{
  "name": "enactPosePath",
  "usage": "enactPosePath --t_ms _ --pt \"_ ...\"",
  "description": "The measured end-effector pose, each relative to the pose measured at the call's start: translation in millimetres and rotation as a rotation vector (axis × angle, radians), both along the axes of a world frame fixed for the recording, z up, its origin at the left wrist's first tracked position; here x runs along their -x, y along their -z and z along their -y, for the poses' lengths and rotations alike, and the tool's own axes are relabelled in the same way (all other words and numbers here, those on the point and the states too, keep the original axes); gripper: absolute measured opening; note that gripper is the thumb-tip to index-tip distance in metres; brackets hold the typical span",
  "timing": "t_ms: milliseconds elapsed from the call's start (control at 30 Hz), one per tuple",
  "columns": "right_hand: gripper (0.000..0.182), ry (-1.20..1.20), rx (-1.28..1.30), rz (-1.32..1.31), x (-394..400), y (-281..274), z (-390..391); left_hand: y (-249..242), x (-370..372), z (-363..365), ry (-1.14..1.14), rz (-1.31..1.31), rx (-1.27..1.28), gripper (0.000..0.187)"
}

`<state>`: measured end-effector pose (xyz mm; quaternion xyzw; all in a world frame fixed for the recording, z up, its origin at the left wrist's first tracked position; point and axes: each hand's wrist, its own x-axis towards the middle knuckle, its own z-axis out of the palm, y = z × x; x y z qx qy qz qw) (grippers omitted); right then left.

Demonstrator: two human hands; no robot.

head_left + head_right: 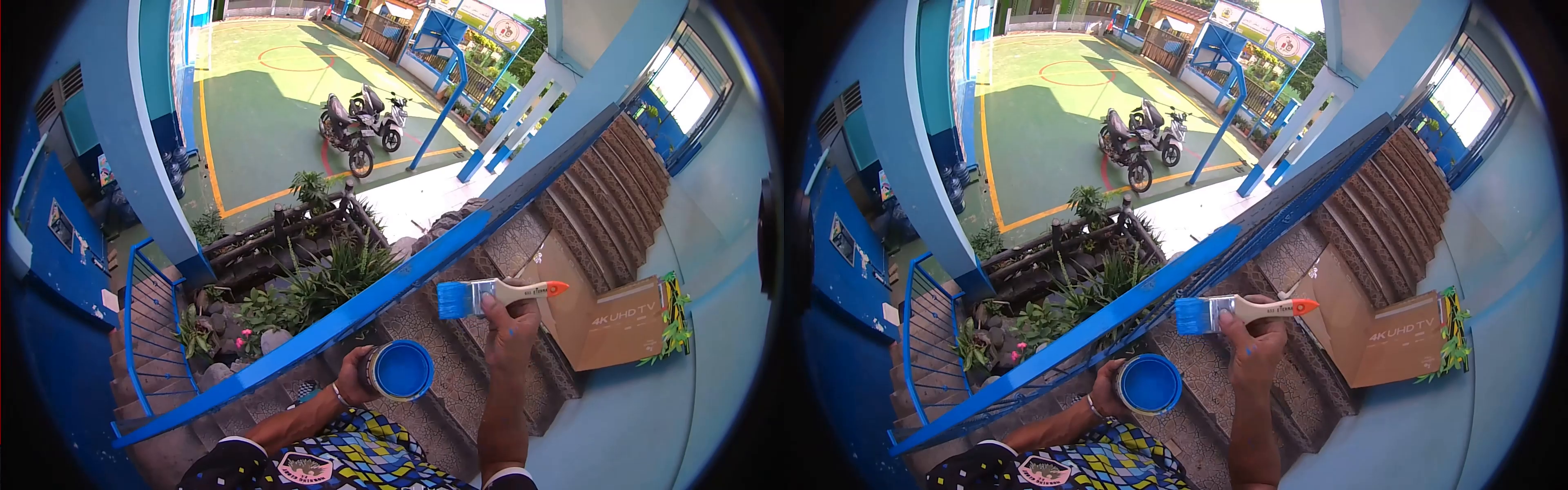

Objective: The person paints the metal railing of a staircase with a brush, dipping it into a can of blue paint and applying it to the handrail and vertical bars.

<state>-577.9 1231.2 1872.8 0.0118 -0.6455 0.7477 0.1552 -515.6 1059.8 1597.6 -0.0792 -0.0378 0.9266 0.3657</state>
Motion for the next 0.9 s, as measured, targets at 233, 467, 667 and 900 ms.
enactPosePath --t_ms 233,467,667,900 --pt "0.035 -0.133 -0.663 -0.074 55 -18 48 10 1 8 -0.006 0.015 -0.005 0.052" --pt "0.028 0.294 -1.136 -0.686 96 -38 24 14 2 16 0.004 0.008 -0.051 0.053" --pt "0.033 -0.189 -1.251 -0.772 8 8 84 -3 1 24 -0.019 0.02 0.013 0.053" --pt "0.024 -0.022 -0.75 -0.154 68 -8 57 12 0 20 0.0 0.019 -0.065 0.051"
